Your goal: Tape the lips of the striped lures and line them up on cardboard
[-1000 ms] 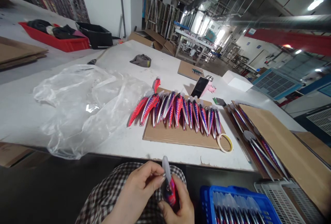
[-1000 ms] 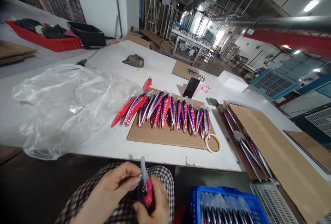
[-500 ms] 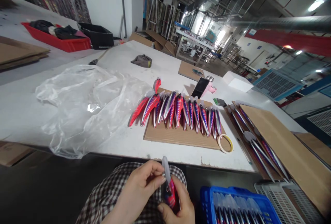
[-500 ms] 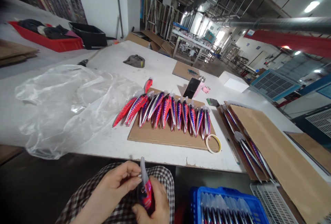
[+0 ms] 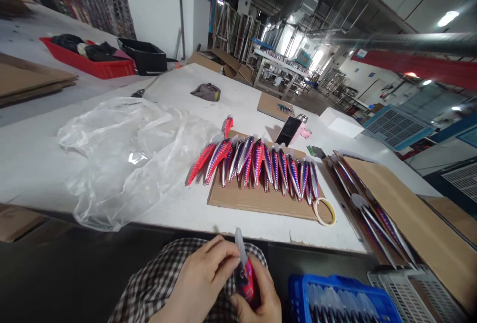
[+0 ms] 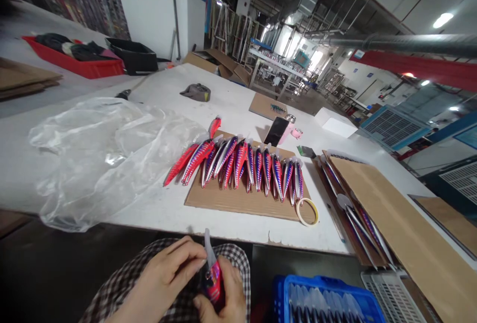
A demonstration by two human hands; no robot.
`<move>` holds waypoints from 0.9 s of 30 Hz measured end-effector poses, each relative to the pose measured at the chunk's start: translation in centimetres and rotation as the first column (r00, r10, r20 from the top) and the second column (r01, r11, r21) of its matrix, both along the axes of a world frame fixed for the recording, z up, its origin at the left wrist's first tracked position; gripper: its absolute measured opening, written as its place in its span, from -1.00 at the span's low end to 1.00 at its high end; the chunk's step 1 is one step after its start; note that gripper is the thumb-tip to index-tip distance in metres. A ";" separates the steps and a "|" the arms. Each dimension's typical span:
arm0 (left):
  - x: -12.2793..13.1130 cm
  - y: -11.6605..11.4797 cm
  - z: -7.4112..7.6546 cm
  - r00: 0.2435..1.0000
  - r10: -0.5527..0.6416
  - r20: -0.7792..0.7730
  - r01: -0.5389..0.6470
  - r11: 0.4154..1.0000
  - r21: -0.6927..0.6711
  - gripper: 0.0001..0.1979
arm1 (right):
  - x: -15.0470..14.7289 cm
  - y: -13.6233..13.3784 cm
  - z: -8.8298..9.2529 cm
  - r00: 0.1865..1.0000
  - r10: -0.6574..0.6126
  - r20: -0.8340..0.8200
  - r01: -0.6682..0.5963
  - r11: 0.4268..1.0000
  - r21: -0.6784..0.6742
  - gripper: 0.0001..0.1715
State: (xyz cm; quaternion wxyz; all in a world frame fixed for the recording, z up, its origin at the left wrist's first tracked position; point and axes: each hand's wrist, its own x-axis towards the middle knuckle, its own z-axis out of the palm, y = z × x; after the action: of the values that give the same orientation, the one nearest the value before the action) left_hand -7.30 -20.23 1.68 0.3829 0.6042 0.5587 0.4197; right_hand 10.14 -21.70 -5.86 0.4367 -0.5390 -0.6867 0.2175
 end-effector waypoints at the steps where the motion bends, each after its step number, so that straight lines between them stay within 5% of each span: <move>1: 0.0 0.0 0.1 1.000 0.000 -0.017 0.000 1.000 -0.007 -0.84 | 0.0 0.0 0.0 1.000 0.005 0.003 -0.005 1.000 -0.006 -0.33; 27: 0.7 -0.1 0.2 0.993 0.067 -0.101 -0.076 0.993 -0.089 -0.85 | 1.2 -0.2 0.4 0.958 0.077 0.275 -0.112 0.987 0.114 -0.40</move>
State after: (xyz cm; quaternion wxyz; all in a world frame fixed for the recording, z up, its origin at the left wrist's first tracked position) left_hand -6.65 -20.36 1.89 0.3673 0.5853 0.6170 0.3767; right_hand 11.30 -21.94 -5.43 0.3621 -0.5008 -0.7773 0.1184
